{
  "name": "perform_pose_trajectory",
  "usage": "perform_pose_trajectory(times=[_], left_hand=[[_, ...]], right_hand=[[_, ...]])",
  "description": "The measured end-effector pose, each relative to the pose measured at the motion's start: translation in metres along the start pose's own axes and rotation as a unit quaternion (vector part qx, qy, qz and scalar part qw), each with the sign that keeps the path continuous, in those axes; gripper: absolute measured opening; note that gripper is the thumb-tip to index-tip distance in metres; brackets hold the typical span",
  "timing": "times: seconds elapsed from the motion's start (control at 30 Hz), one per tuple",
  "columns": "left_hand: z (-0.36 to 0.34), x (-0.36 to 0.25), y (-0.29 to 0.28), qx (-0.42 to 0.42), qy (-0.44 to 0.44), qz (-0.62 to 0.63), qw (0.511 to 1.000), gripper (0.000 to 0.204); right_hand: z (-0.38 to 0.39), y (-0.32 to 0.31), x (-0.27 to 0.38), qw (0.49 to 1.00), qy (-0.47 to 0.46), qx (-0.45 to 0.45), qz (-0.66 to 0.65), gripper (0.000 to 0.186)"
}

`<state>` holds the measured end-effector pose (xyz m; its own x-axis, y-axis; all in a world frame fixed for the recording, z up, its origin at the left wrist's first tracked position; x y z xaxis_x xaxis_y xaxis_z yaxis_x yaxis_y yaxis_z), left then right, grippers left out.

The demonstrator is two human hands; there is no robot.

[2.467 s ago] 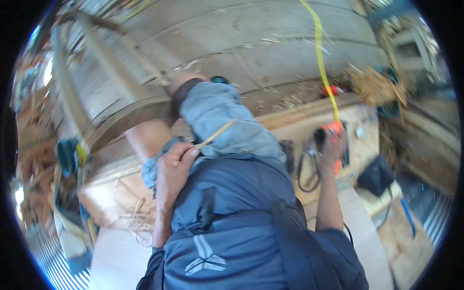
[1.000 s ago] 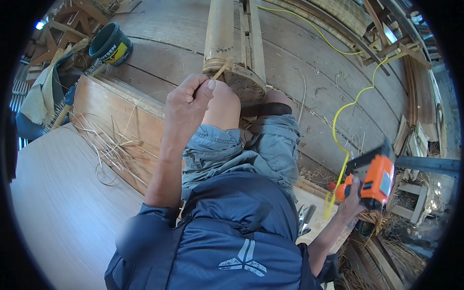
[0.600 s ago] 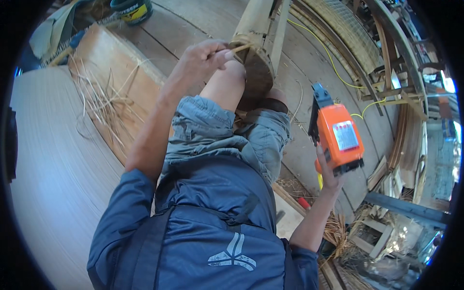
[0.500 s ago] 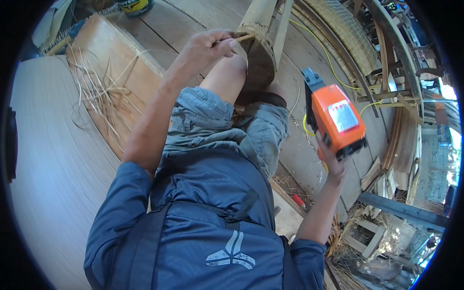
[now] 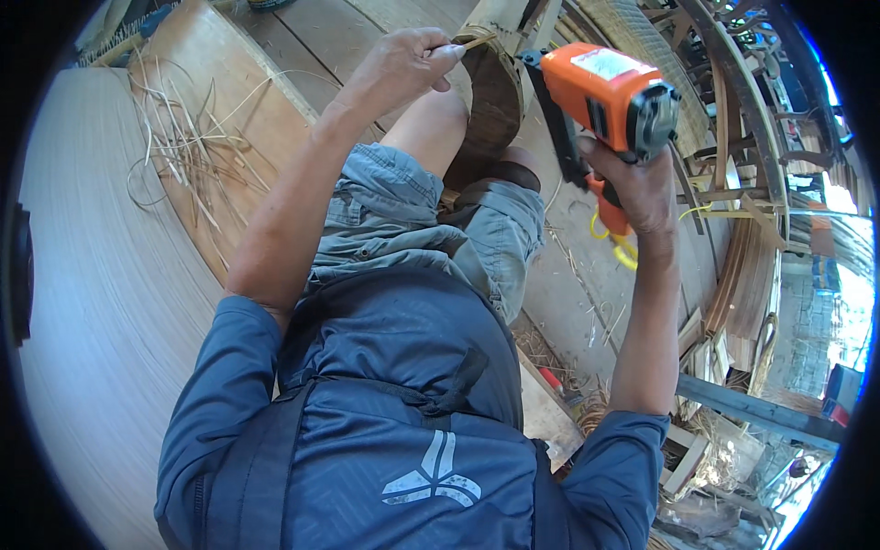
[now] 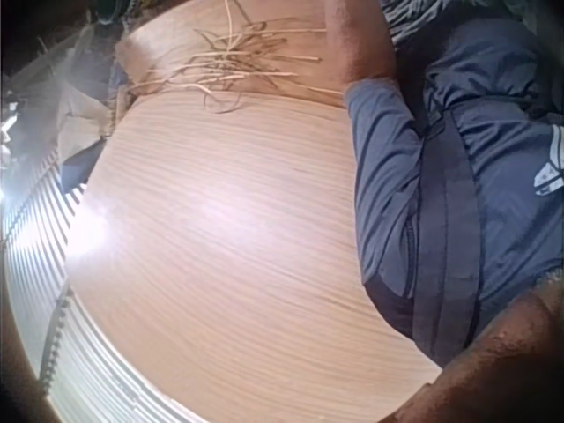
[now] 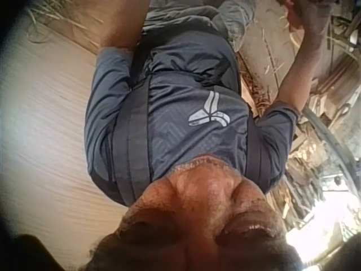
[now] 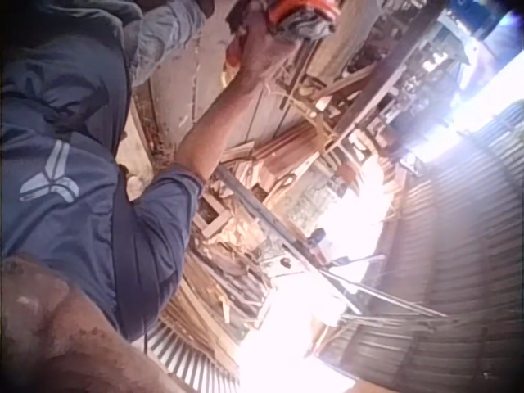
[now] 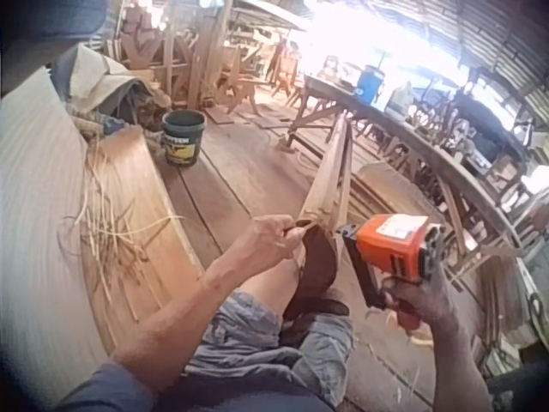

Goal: Repairing a bamboo chair frame using a pneumatic nail gun and a hammer.

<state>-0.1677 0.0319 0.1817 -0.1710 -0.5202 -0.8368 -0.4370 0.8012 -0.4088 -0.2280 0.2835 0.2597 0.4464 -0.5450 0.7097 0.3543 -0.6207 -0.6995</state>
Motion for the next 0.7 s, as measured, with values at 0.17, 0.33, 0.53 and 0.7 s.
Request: perform_pose_trajectory(times=[0.17, 0.33, 0.53, 0.7], left_hand=[[-0.001, -0.007, -0.002, 0.011, -0.040, -0.001, 0.999, 0.034], [-0.006, -0.005, 0.000, 0.019, -0.044, -0.014, 0.999, 0.035], [-0.005, -0.019, -0.006, 0.026, -0.073, 0.064, 0.995, 0.028], [-0.003, -0.023, -0.007, 0.027, -0.061, 0.054, 0.996, 0.028]], right_hand=[[0.004, 0.029, 0.009, 0.957, 0.089, 0.016, -0.275, 0.021], [0.005, 0.040, 0.015, 0.931, 0.109, 0.042, -0.345, 0.020], [0.010, 0.030, 0.022, 0.924, 0.099, 0.006, -0.369, 0.024], [0.009, 0.035, 0.027, 0.924, 0.102, 0.022, -0.368, 0.025]])
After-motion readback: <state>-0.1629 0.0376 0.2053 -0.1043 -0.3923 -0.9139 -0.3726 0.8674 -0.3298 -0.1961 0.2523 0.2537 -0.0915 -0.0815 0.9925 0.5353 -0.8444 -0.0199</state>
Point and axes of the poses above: each hand's wrist, its own z-axis away from the middle knuckle, its own y-axis out of the palm, x = y × z, the point moved 7 cm from there along -z, towards the middle knuckle, and after that the axes turned 3 degrees about -z, right-handed, at the moved point
